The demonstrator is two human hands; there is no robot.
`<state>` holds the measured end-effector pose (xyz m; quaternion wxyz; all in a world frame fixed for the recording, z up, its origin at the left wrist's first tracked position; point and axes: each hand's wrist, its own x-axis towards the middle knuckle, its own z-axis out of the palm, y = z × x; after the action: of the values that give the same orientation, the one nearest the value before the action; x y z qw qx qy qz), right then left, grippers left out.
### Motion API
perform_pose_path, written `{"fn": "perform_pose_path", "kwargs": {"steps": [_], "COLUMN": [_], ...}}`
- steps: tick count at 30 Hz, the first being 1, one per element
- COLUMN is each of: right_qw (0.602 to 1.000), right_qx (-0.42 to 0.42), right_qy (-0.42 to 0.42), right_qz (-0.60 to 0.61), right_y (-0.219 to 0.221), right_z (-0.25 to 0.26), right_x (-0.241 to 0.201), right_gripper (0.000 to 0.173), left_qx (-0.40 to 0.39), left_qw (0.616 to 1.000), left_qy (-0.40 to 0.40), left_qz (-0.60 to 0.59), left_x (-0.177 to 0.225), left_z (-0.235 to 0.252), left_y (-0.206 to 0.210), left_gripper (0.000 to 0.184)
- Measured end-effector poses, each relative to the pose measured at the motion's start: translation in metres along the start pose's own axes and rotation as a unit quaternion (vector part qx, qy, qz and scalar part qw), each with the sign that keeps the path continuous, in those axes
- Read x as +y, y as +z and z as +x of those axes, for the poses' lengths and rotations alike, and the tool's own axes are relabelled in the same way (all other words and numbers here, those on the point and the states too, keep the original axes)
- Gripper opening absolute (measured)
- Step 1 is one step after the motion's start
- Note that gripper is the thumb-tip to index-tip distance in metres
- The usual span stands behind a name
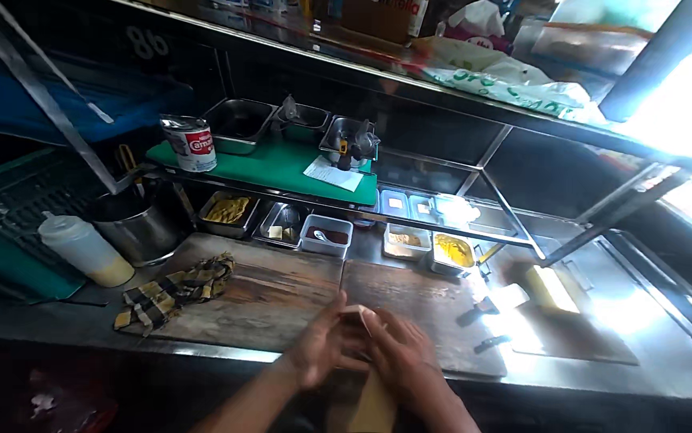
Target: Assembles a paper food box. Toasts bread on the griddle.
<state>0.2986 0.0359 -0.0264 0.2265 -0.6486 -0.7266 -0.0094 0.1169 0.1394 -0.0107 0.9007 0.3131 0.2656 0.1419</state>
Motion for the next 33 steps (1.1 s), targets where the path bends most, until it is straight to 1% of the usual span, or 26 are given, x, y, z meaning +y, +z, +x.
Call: {"fn": "perform_pose_path", "kwargs": {"steps": [1, 2, 3, 4, 5, 6, 8, 9, 10, 11, 12, 14, 15, 16, 17, 19, 22, 24, 27, 28, 30, 33], "right_qw": [0.999, 0.998, 0.997, 0.996, 0.996, 0.997, 0.997, 0.993, 0.987, 0.978, 0.970, 0.957, 0.952, 0.948, 0.944, 0.926, 0.899, 0.904, 0.928, 0.932, 0.927, 0.915], "right_qx": [0.013, 0.025, 0.035, 0.044, 0.053, 0.058, 0.069, 0.086, 0.105, 0.128, 0.155, 0.210, 0.233, 0.250, 0.261, 0.286, 0.302, 0.279, 0.218, 0.206, 0.204, 0.202], "right_qy": [-0.028, -0.047, -0.056, -0.055, -0.044, -0.023, 0.041, 0.079, 0.116, 0.144, 0.161, 0.172, 0.168, 0.161, 0.155, 0.163, 0.196, 0.194, 0.191, 0.206, 0.243, 0.256], "right_qz": [-0.014, -0.032, -0.048, -0.057, -0.059, -0.052, -0.014, 0.016, 0.048, 0.077, 0.093, 0.097, 0.103, 0.113, 0.130, 0.184, 0.249, 0.258, 0.233, 0.215, 0.199, 0.237], "right_y": [0.001, 0.002, 0.003, 0.002, 0.001, 0.000, 0.001, 0.003, 0.005, 0.008, 0.011, 0.014, 0.013, 0.011, 0.009, 0.003, -0.010, -0.021, -0.040, -0.044, -0.052, -0.063], "right_z": [-0.001, -0.002, -0.002, -0.001, 0.002, 0.004, 0.006, 0.007, 0.007, 0.006, 0.006, 0.003, 0.000, -0.003, -0.008, -0.017, -0.031, -0.046, -0.074, -0.084, -0.103, -0.126], "right_x": [0.000, -0.002, -0.004, -0.006, -0.008, -0.011, -0.020, -0.026, -0.032, -0.037, -0.043, -0.054, -0.059, -0.064, -0.070, -0.084, -0.102, -0.113, -0.126, -0.132, -0.144, -0.161], "right_gripper": [0.033, 0.031, 0.029, 0.027, 0.026, 0.026, 0.024, 0.021, 0.020, 0.019, 0.019, 0.016, 0.014, 0.012, 0.010, 0.008, 0.009, 0.010, 0.013, 0.015, 0.017, 0.018], "left_qx": [0.021, 0.045, 0.070, 0.088, 0.104, 0.125, 0.155, 0.152, 0.137, 0.110, 0.078, 0.034, 0.029, 0.032, 0.037, 0.032, 0.025, 0.041, 0.059, 0.062, 0.057, 0.042], "left_qw": [0.999, 0.998, 0.997, 0.994, 0.986, 0.966, 0.884, 0.845, 0.825, 0.833, 0.864, 0.940, 0.959, 0.966, 0.966, 0.964, 0.956, 0.943, 0.920, 0.916, 0.916, 0.919], "left_qy": [-0.026, -0.035, -0.026, -0.007, 0.028, 0.082, 0.211, 0.268, 0.304, 0.312, 0.293, 0.249, 0.239, 0.243, 0.253, 0.260, 0.275, 0.297, 0.321, 0.326, 0.336, 0.341], "left_qz": [0.003, 0.014, 0.036, 0.070, 0.128, 0.211, 0.387, 0.437, 0.456, 0.444, 0.401, 0.233, 0.148, 0.086, 0.052, 0.036, 0.095, 0.145, 0.218, 0.226, 0.213, 0.194], "left_x": [0.013, 0.022, 0.028, 0.033, 0.034, 0.030, 0.010, 0.000, -0.011, -0.020, -0.024, -0.025, -0.026, -0.027, -0.029, -0.031, -0.039, -0.048, -0.066, -0.074, -0.089, -0.106], "left_z": [-0.001, -0.001, 0.000, 0.003, 0.009, 0.015, 0.023, 0.024, 0.023, 0.020, 0.013, -0.002, -0.008, -0.012, -0.017, -0.030, -0.055, -0.073, -0.099, -0.107, -0.122, -0.143], "left_y": [-0.010, -0.021, -0.030, -0.039, -0.048, -0.057, -0.069, -0.069, -0.064, -0.056, -0.046, -0.027, -0.020, -0.016, -0.014, -0.009, 0.007, 0.020, 0.035, 0.039, 0.047, 0.059], "left_gripper": [0.063, 0.047, 0.031, 0.025, 0.020, 0.014, 0.008, 0.013, 0.022, 0.029, 0.029, 0.019, 0.014, 0.010, 0.010, 0.010, 0.008, 0.008, 0.009, 0.009, 0.009, 0.008]}}
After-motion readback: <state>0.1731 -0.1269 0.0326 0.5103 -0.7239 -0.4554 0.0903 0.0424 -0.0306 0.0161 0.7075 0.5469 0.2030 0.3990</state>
